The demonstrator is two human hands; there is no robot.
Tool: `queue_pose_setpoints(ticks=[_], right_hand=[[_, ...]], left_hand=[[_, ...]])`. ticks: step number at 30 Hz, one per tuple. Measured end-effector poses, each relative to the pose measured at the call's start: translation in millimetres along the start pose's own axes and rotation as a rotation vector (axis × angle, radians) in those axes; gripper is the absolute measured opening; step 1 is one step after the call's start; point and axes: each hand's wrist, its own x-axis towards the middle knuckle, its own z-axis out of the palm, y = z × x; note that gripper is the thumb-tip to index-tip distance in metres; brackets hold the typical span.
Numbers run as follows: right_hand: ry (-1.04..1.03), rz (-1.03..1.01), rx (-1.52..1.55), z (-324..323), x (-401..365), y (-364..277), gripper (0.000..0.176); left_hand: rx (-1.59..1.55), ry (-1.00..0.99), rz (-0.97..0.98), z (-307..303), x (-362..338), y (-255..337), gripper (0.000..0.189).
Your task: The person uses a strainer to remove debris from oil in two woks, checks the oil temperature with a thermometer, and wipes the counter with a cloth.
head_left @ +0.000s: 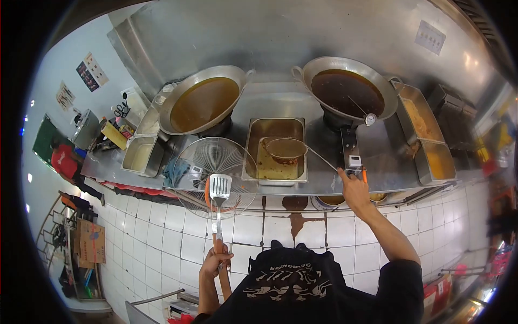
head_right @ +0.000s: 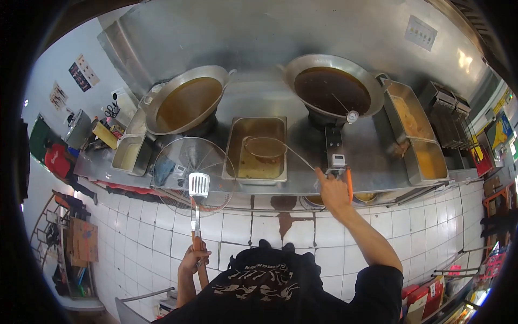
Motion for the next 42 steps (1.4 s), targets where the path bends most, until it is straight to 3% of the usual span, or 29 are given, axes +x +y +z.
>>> queue_pose_setpoints(ticks=[5,8,11,12,14,17,20,25,27,28,30,31,33,42], right_hand=[[-0.002,0.054,0.085,14.4,-8.2,2.6,0.05],[0.053,0.091,0.361,22.8,-12.3,-10.0,0.038],[0.083,0.299,0.603,35.8,-29.2,-24.6,0.026],[0.068,0.269,0.61,46.7,-33.6,-24.8,0.026],[0.297,0.177,0.58,65.8,-36.9,-28.6,0.027],[0.097,0.27,0.508,54.5,-32.5,-38.9,0.028],[0.199,0.187,0.479,51.5,-24.4,-42.6,0.027],[0.026,0.309,0.44,40.4,-20.6,-37.9,0.028],[0.283,0.045,0.688,60.7,-22.1,-32.9,0.028],[0.291,0.065,0.664,68.8,-22.4,-31.3,0.028],[0.027,0.312,0.873,76.3,-22.3,-33.9,0.025],[0.046,0.335,0.857,76.6,-23.9,-37.1,0.025],[-0.14,0.639,1.417,71.8,-23.2,-47.6,0.025],[-0.162,0.593,1.437,47.0,-38.2,-62.4,0.011]], left_hand=[[-0.014,0.03,-0.016,0.5,-4.2,5.7,0.028],[-0.036,0.087,0.003,-12.3,-13.4,-2.0,0.029],[-0.061,0.14,-0.017,-17.6,-25.2,-7.6,0.028],[-0.083,0.165,-0.013,-19.2,-27.1,-11.9,0.028],[-0.129,0.16,-0.034,-22.9,-32.4,-17.9,0.028],[-0.142,0.173,-0.047,-22.8,-33.3,-28.4,0.027],[-0.168,0.203,-0.056,-18.9,-34.7,-36.3,0.027],[-0.19,0.168,-0.048,-15.1,-31.8,-54.6,0.027],[-0.186,0.138,-0.062,-12.6,-32.3,-59.7,0.028],[-0.197,0.15,-0.058,-11.2,-32.4,-60.6,0.028],[-0.193,0.135,-0.061,-9.0,-33.7,-57.8,0.029],[-0.2,0.136,-0.053,-7.6,-33.4,-56.2,0.029],[-0.169,0.134,-0.033,-6.2,-29.1,-53.5,0.03],[-0.157,0.012,-0.125,-8.7,-4.2,-31.0,0.031]])
